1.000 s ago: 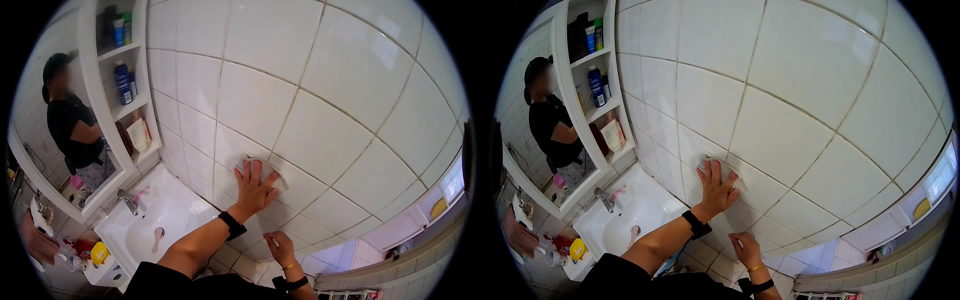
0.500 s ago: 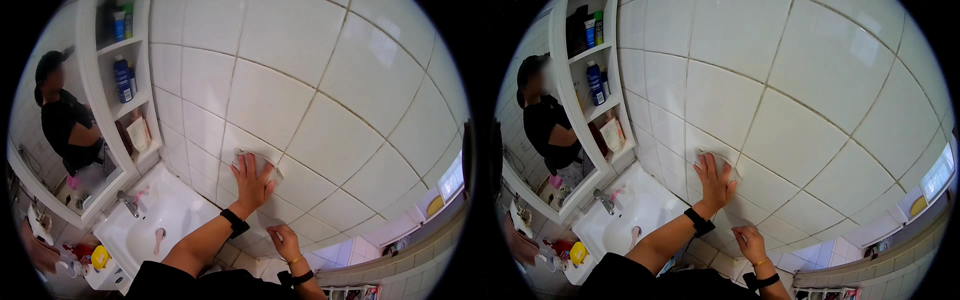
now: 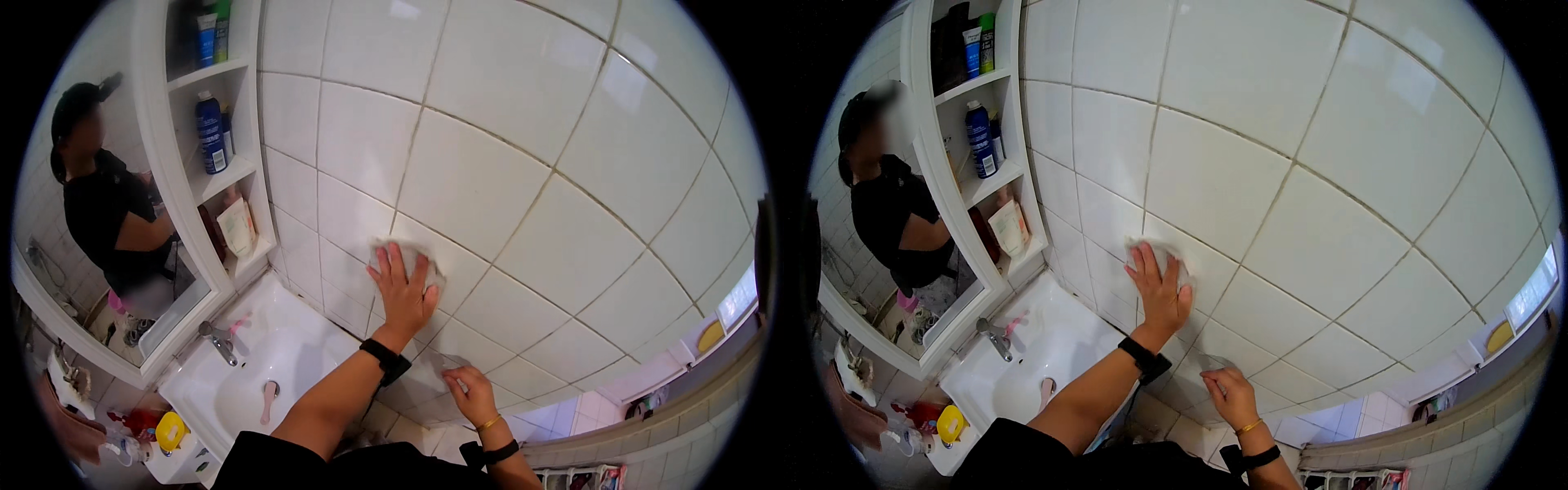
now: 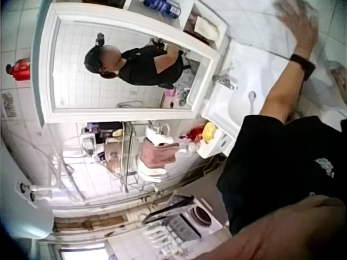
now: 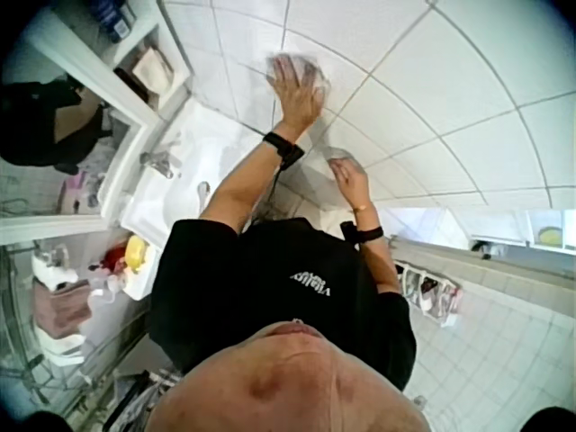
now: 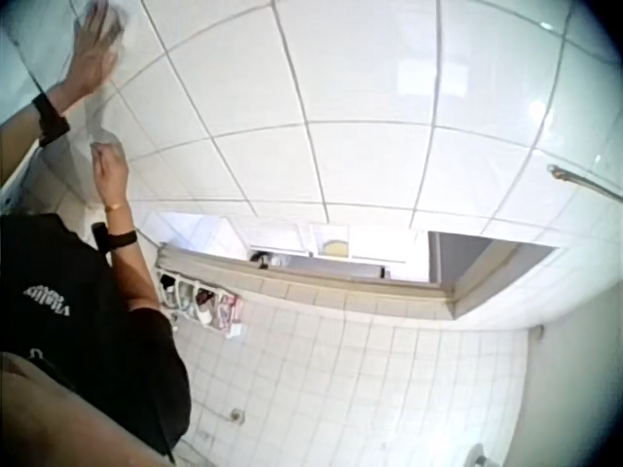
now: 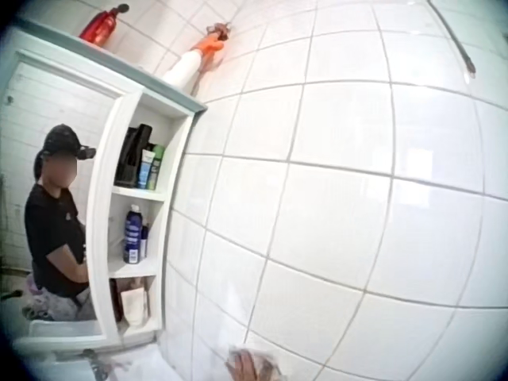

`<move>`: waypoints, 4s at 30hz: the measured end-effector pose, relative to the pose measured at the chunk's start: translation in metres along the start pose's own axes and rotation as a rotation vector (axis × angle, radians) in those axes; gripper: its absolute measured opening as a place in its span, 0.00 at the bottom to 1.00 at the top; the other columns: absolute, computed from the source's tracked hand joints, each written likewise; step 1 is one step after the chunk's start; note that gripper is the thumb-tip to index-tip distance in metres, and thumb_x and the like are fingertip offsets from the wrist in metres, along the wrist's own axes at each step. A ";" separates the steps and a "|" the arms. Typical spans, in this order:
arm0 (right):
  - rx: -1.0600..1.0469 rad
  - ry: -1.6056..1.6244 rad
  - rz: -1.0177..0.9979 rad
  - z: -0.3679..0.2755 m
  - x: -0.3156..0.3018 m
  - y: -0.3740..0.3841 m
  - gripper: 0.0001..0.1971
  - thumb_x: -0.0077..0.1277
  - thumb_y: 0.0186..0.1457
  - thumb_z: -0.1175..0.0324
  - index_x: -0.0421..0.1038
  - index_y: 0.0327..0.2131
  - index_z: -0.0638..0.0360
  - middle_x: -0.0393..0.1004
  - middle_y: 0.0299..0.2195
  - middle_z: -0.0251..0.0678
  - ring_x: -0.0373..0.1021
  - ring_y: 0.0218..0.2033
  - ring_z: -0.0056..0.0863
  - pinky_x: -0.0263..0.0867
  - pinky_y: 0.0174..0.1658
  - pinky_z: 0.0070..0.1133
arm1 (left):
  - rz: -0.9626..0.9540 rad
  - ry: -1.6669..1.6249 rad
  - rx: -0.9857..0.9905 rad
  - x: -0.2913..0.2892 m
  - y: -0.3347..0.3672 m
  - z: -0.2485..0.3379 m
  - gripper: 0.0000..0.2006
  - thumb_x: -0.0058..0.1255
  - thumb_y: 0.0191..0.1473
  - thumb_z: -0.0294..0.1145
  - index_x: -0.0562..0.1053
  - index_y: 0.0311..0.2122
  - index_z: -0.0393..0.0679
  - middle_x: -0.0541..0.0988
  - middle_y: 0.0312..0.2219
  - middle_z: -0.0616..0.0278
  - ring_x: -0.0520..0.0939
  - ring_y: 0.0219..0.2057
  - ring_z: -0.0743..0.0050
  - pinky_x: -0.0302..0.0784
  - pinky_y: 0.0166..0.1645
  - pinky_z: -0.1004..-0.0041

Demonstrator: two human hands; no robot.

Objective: The person wipes the surfaces and edges of a bathroom cabinet with a cloth and then wipes the wall tiles above the sink.

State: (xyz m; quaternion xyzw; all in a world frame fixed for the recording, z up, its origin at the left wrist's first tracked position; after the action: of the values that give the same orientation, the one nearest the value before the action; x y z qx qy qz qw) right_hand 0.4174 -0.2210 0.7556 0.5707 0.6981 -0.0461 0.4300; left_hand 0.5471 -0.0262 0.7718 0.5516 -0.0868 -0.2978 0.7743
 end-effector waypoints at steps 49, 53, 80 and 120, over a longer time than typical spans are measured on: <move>-0.022 -0.021 -0.091 -0.029 0.052 0.041 0.04 0.58 0.55 0.73 0.78 0.35 0.58 0.78 0.31 0.39 0.74 0.32 0.38 0.70 0.36 0.26 | 0.016 -0.055 -0.325 -0.041 0.071 -0.104 0.34 0.41 0.60 0.35 0.49 0.70 0.47 0.36 0.70 0.39 0.37 0.70 0.30 0.30 0.63 0.27; -0.012 -0.032 -0.104 -0.024 0.060 0.040 0.03 0.58 0.55 0.73 0.78 0.35 0.58 0.78 0.31 0.39 0.74 0.32 0.38 0.70 0.36 0.26 | 0.016 -0.110 -0.483 -0.039 0.075 -0.101 0.34 0.41 0.61 0.35 0.47 0.71 0.48 0.35 0.70 0.39 0.35 0.70 0.30 0.31 0.64 0.28; -0.017 -0.043 -0.204 -0.030 0.081 0.066 0.03 0.57 0.57 0.72 0.78 0.34 0.59 0.79 0.32 0.38 0.75 0.34 0.37 0.70 0.39 0.26 | 0.139 -0.062 -0.708 -0.061 0.112 -0.167 0.31 0.33 0.66 0.41 0.46 0.71 0.48 0.37 0.70 0.43 0.37 0.71 0.38 0.31 0.66 0.31; -0.070 -0.072 -0.261 -0.034 0.091 0.070 0.03 0.58 0.56 0.73 0.78 0.34 0.58 0.78 0.31 0.37 0.74 0.34 0.36 0.70 0.38 0.26 | 0.234 0.063 -0.735 -0.076 0.109 -0.219 0.29 0.45 0.62 0.39 0.58 0.67 0.54 0.58 0.59 0.38 0.58 0.60 0.39 0.51 0.65 0.50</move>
State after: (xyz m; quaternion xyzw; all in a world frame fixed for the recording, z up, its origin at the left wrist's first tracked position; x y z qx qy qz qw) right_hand 0.4599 -0.1089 0.7470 0.4575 0.7518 -0.0976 0.4646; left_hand 0.6273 0.2154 0.8031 0.2327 -0.0130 -0.2016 0.9513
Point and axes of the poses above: each hand's wrist, its own y-axis towards the middle knuckle, its own x-axis out of the palm, z = x × y, the point moved 3 cm from there along y, towards the middle knuckle
